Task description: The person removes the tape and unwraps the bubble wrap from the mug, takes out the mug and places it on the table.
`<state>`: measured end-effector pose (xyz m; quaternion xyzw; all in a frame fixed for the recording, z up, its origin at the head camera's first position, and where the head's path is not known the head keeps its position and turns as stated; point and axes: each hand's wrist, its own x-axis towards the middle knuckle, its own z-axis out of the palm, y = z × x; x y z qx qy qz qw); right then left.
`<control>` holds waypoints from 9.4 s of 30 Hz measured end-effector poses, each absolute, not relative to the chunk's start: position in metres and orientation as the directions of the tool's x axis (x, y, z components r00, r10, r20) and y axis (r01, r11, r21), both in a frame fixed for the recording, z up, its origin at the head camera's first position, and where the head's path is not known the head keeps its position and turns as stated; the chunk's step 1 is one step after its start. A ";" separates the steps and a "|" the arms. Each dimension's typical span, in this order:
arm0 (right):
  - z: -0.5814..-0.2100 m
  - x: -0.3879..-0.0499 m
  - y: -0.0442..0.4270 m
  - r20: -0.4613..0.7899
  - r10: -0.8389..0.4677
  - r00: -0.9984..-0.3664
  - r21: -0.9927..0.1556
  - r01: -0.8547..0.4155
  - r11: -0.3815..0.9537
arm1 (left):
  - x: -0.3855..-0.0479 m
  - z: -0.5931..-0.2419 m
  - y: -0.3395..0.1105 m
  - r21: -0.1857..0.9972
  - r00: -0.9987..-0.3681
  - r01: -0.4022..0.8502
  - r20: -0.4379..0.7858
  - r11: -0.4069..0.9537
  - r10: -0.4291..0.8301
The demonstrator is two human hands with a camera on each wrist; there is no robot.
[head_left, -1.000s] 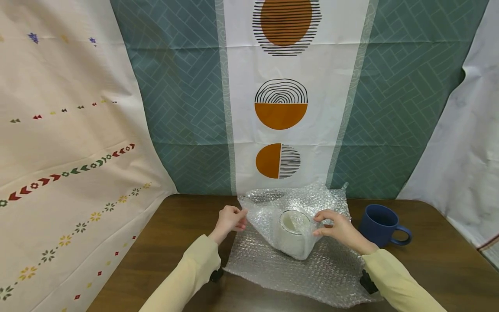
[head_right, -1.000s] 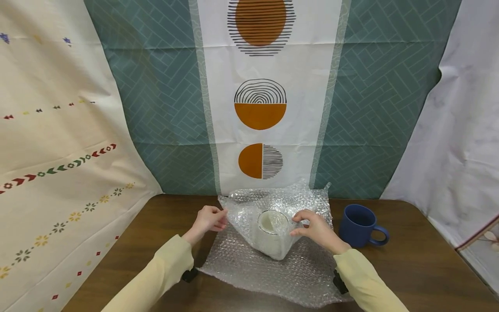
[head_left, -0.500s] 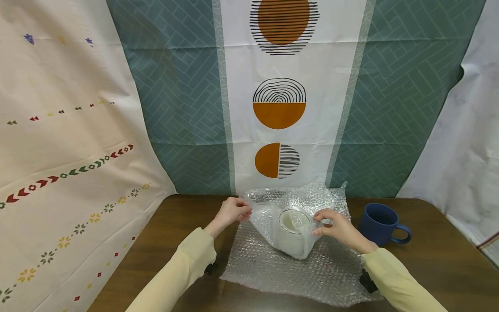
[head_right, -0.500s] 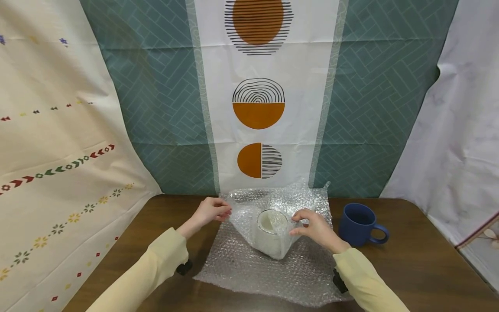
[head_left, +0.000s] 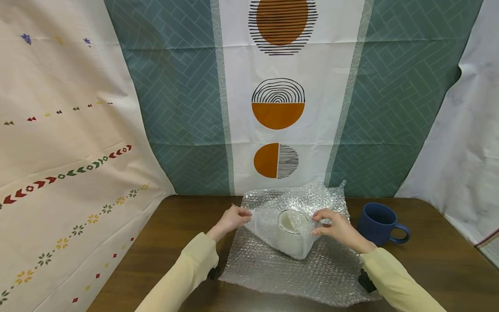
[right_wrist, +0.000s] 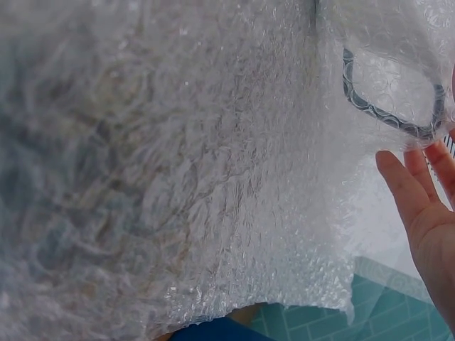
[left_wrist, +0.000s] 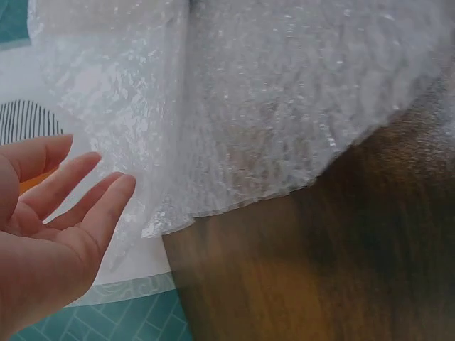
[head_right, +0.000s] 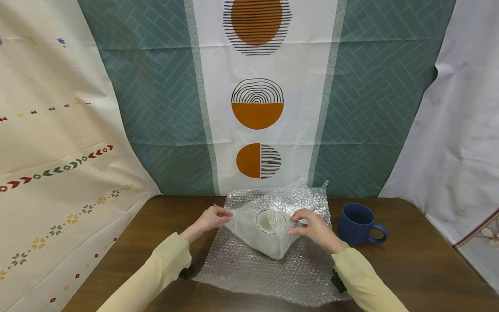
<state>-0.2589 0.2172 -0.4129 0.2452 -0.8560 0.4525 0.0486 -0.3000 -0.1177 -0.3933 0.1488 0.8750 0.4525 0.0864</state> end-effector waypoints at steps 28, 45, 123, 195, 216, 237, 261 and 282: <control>-0.414 -0.260 0.218 0.288 -0.388 -0.876 -0.749 -0.458 0.478 | -0.290 -0.367 -0.093 0.820 -0.868 0.405 0.207 0.404 0.451; -0.415 -0.260 0.219 0.290 -0.388 -0.875 -0.758 -0.458 0.465 | -0.285 -0.372 -0.061 0.842 -0.825 0.445 0.254 0.304 0.505; -0.377 -0.247 0.227 0.281 -0.354 -0.892 -0.701 -0.443 0.559 | -0.266 -0.389 -0.052 0.838 -0.809 0.491 0.336 0.240 0.482; -0.397 -0.217 0.306 -0.043 -0.747 -0.664 -0.759 -0.465 0.457 | -0.279 -0.405 -0.050 0.808 -0.814 0.508 0.337 0.299 0.474; -0.345 -0.228 0.279 -0.031 -0.624 -0.781 -0.640 -0.464 0.613 | -0.252 -0.371 -0.052 0.837 -0.808 0.493 0.338 0.238 0.483; -0.327 -0.266 0.234 0.129 -0.563 -0.817 -0.586 -0.520 0.621 | -0.278 -0.403 -0.052 0.818 -0.815 0.501 0.335 0.282 0.473; -0.363 -0.298 0.205 0.161 -0.536 -0.829 -0.711 -0.474 0.520 | -0.278 -0.402 -0.052 0.809 -0.818 0.502 0.330 0.306 0.471; -0.390 -0.295 0.203 0.107 -0.601 -0.792 -0.841 -0.395 0.370 | -0.276 -0.401 -0.050 0.802 -0.814 0.512 0.339 0.308 0.472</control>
